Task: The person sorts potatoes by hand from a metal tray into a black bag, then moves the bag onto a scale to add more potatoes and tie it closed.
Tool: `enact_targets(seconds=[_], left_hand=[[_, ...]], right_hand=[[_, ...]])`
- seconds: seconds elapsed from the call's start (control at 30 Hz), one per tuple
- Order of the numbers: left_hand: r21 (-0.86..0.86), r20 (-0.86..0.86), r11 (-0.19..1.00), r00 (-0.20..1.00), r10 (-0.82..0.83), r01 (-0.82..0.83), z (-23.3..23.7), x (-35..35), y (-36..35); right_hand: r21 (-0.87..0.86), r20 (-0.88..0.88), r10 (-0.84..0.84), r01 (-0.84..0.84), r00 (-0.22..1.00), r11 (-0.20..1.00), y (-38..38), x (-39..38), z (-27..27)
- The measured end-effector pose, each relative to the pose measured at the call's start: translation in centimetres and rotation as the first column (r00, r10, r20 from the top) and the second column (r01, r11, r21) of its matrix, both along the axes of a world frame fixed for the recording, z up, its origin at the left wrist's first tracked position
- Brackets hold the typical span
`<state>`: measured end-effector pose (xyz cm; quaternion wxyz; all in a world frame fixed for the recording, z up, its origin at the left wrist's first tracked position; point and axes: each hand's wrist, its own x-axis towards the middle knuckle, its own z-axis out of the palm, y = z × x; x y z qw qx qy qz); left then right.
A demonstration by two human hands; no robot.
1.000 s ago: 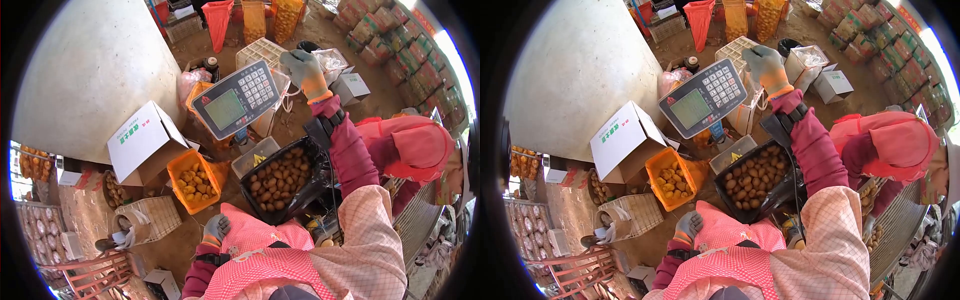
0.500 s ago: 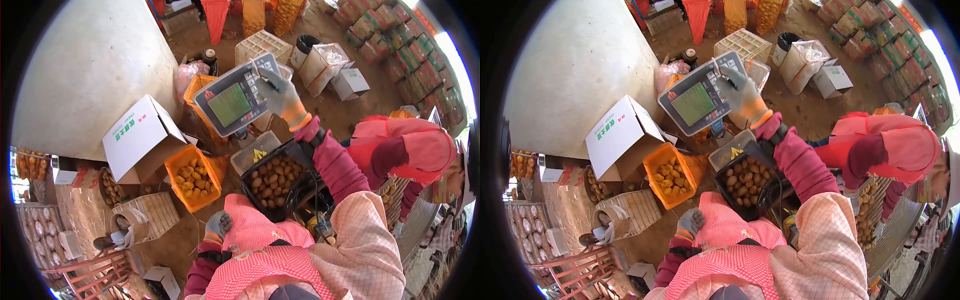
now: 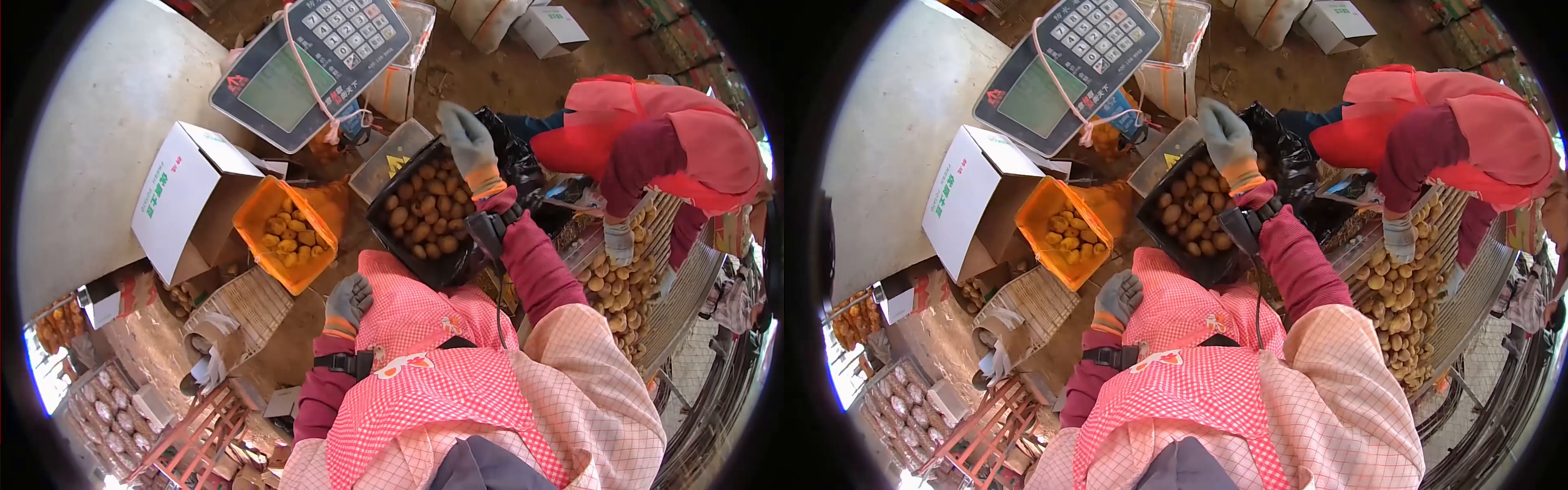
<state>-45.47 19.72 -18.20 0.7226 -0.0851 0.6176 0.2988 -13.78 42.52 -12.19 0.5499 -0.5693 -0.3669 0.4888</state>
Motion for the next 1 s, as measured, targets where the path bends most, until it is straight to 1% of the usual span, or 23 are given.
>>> enact_targets(seconds=[0.03,0.07,0.1,0.13,0.17,0.23,0.27,0.33,0.4,0.43,0.5,0.53,0.57,0.6,0.63,0.7,0.73,0.8,0.83,0.87,0.9,0.93,1.0], left_hand=[[0.027,0.0,1.0,1.0,0.001,-0.001,0.1,0.2,-0.1],[0.019,-0.002,1.0,1.0,-0.002,0.003,-0.4,0.2,-0.3],[0.002,0.015,1.0,1.0,-0.024,0.024,-1.2,0.0,-0.7],[-0.015,0.033,0.999,0.999,-0.043,0.043,-1.8,-0.2,-1.2],[-0.024,0.031,0.999,0.999,-0.042,0.043,-2.0,-0.3,-1.5],[-0.122,-0.021,0.992,0.999,-0.024,0.021,-2.0,-0.2,-2.1],[-0.137,-0.014,0.99,0.999,-0.029,0.027,-2.2,-0.3,-2.6],[-0.142,-0.051,0.99,0.999,-0.003,-0.004,-2.6,-0.8,-3.7],[-0.174,-0.032,0.985,0.999,-0.008,0.002,-3.8,-1.6,-5.0],[-0.194,-0.034,0.981,0.999,0.008,-0.014,-4.7,-1.9,-5.3],[-0.189,-0.007,0.982,1.0,0.005,-0.006,-5.9,-2.5,-5.5],[-0.185,0.008,0.983,1.0,-0.004,0.005,-6.1,-2.8,-6.1],[-0.195,0.001,0.981,1.0,0.0,0.0,-6.1,-3.0,-6.4],[-0.177,-0.014,0.984,1.0,0.003,-0.005,-5.8,-3.0,-6.3],[-0.155,-0.027,0.988,1.0,0.003,-0.007,-5.6,-2.9,-6.2],[-0.172,-0.053,0.985,0.999,-0.007,-0.003,-5.1,-2.9,-5.9],[-0.186,-0.075,0.983,0.997,-0.013,-0.001,-5.0,-2.9,-5.9],[-0.184,-0.083,0.983,0.997,-0.007,-0.008,-5.1,-3.2,-6.3],[-0.178,-0.083,0.984,0.997,-0.001,-0.013,-5.2,-3.3,-6.4],[-0.179,-0.082,0.984,0.997,-0.01,-0.004,-5.4,-3.5,-6.5],[-0.177,-0.077,0.984,0.997,-0.029,0.015,-5.8,-3.7,-6.7],[-0.172,-0.069,0.985,0.996,-0.048,0.036,-6.2,-3.7,-6.7],[-0.154,-0.054,0.987,0.996,-0.066,0.057,-6.7,-3.5,-6.3]], right_hand=[[-0.057,0.182,0.109,-0.101,0.977,0.993,-1.8,0.9,-3.7],[-0.13,0.35,0.222,-0.188,0.91,0.974,-3.8,1.3,-7.3],[-0.204,0.642,0.335,-0.268,0.689,0.942,-5.7,1.1,-9.9],[-0.302,0.836,0.409,-0.316,0.366,0.899,-7.5,0.7,-11.9],[-0.308,0.831,0.416,-0.317,0.368,0.897,-9.3,-0.1,-13.6],[-0.272,0.952,0.299,-0.274,0.063,0.922,-12.7,-1.7,-15.9],[-0.287,0.948,0.313,-0.269,0.059,0.919,-14.0,-2.4,-15.4],[-0.501,0.798,0.594,-0.433,0.104,0.749,-16.2,-3.9,-12.9],[-0.761,0.542,0.804,-0.548,-0.244,0.347,-19.1,-4.5,-12.1],[-0.768,0.538,0.806,-0.537,-0.247,0.349,-18.9,-4.0,-12.0],[-0.791,0.444,0.888,-0.518,-0.123,0.324,-17.9,-2.9,-11.2],[-0.558,0.749,0.662,-0.512,0.027,0.653,-17.4,-1.1,-12.9],[-0.413,0.838,0.524,-0.454,0.149,0.79,-15.0,0.5,-13.0],[-0.15,0.972,0.2,-0.335,0.12,0.93,-15.2,3.5,-19.8],[-0.043,0.97,0.087,-0.195,0.225,0.98,-10.9,4.0,-14.9],[-0.08,0.984,0.073,0.035,0.164,0.996,-6.8,5.9,-14.4],[-0.081,0.983,0.074,0.037,0.169,0.996,-5.9,6.9,-16.5],[-0.147,0.985,0.147,-0.016,0.084,0.989,-5.4,6.2,-17.4],[-0.766,0.618,0.715,0.047,0.328,0.641,-5.9,5.6,-17.8],[-0.766,0.618,0.712,0.053,0.334,0.64,-8.0,4.4,-18.8],[-0.556,0.81,0.559,-0.069,0.18,0.828,-10.6,3.4,-20.9],[-0.309,0.943,0.329,-0.227,0.052,0.923,-12.7,2.7,-21.7],[-0.419,0.884,0.445,-0.182,0.14,0.89,-15.0,1.2,-18.2]])
